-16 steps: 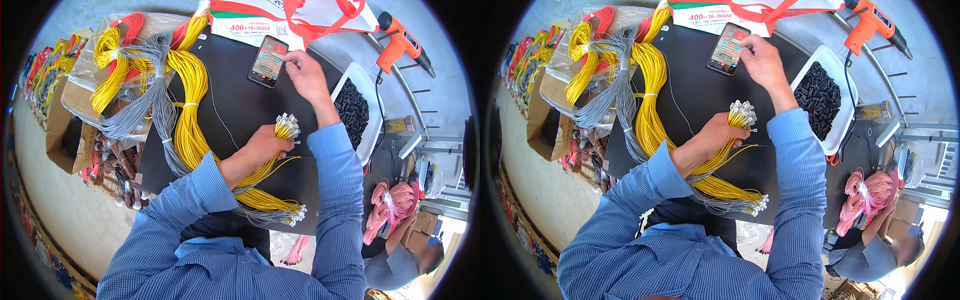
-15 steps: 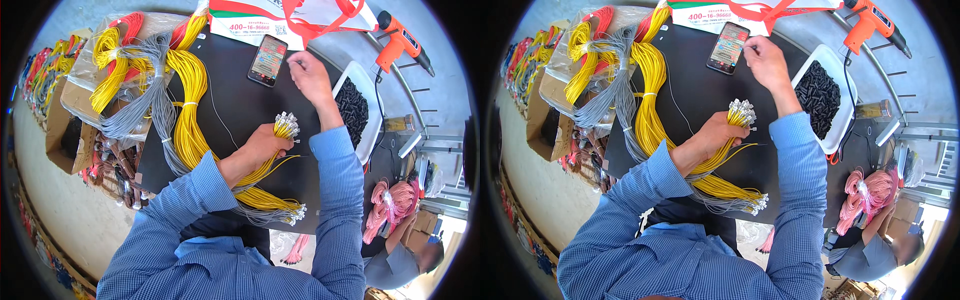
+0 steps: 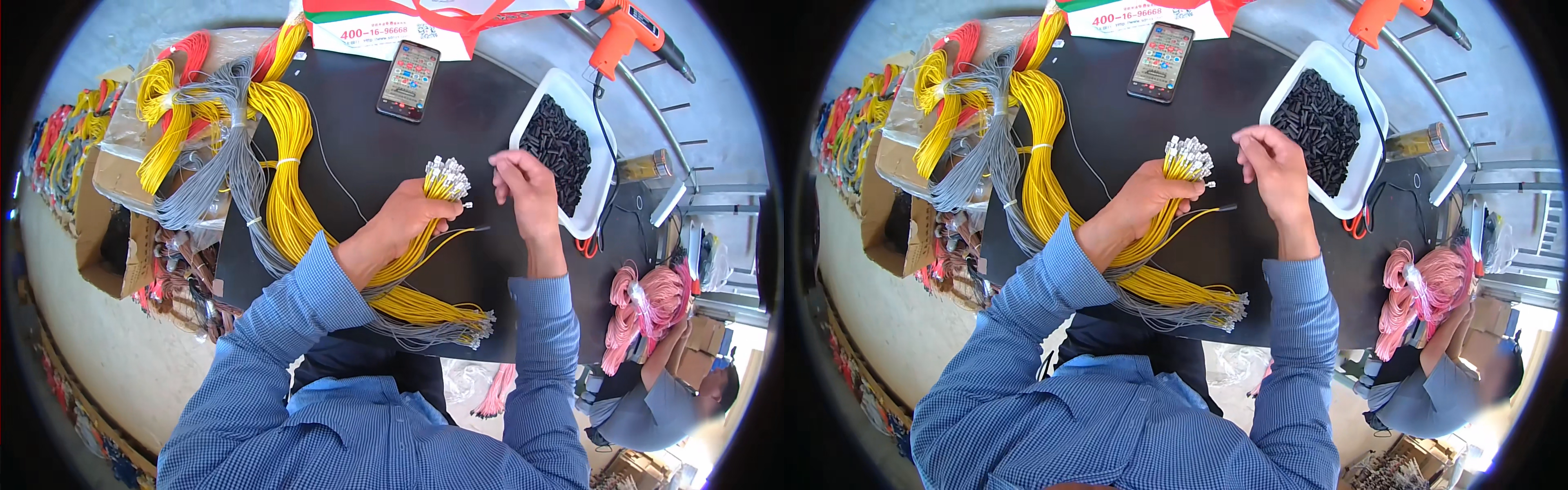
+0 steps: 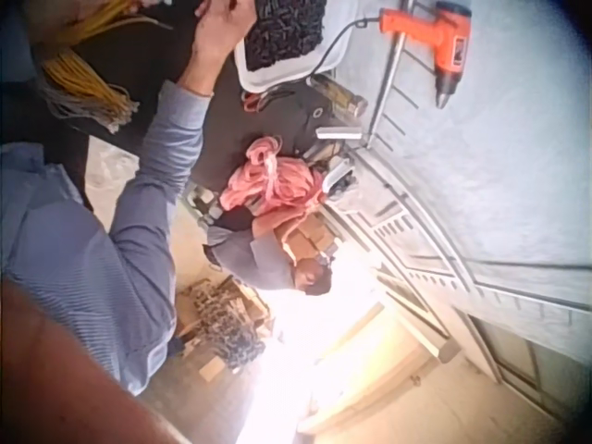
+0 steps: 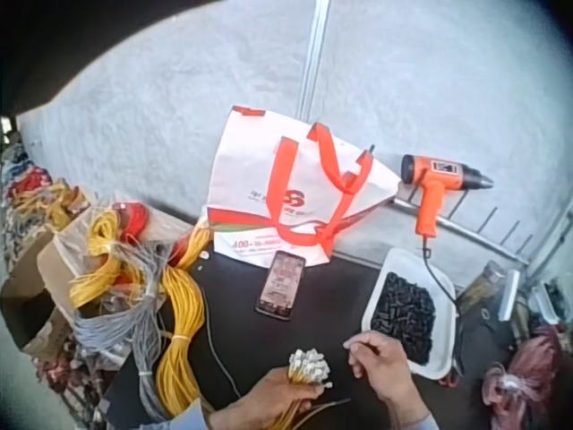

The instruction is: The recorder is assembling wire harnesses by attaching plastic connectors to bundles of yellow wires.

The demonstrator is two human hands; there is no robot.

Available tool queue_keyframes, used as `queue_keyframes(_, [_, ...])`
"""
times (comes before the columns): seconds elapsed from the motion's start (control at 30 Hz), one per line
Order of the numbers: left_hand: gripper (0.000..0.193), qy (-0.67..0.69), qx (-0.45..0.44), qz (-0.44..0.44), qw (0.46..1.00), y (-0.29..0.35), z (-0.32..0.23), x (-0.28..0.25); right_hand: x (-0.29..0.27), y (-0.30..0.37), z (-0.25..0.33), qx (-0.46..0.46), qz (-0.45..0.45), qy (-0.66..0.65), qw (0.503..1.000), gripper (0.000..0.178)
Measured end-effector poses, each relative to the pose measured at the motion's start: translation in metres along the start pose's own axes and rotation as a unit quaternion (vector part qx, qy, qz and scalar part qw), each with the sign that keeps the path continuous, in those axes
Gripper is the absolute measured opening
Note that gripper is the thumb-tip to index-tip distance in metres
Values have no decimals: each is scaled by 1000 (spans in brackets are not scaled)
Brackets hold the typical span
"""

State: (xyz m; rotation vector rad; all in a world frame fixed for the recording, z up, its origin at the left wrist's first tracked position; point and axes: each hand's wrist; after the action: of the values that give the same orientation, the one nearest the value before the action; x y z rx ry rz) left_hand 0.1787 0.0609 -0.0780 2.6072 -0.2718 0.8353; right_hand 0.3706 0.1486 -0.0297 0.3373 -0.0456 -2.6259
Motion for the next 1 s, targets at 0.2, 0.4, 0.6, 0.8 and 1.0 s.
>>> queue_keyframes(0.2, [14,10,0,47,999,12,-11,5,34,-68,8,-38,87,87,992,19])
queue_keyframes(0.4, [17,22,6,73,997,9,-10,5,58,-106,-4,-117,71,343,929,28])
queue_keyframes(0.6, [18,34,12,81,996,10,-8,0,71,-114,-6,-127,63,391,909,31])
queue_keyframes(0.8, [15,5,77,-17,997,7,-19,-7,60,-130,-20,61,12,-33,998,46])
queue_keyframes(1.0, [12,2,146,-132,980,-10,-34,-30,57,-136,-27,84,0,-140,987,47])
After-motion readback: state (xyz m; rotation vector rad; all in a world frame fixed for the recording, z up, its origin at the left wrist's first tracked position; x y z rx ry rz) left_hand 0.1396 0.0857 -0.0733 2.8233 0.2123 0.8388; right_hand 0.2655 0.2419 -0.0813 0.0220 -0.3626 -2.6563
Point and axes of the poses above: each hand's wrist, its own y-axis away from the middle knuckle, its own x-axis out of the palm, z = x × y, and after that the axes turned 7 degrees about z, right-handed
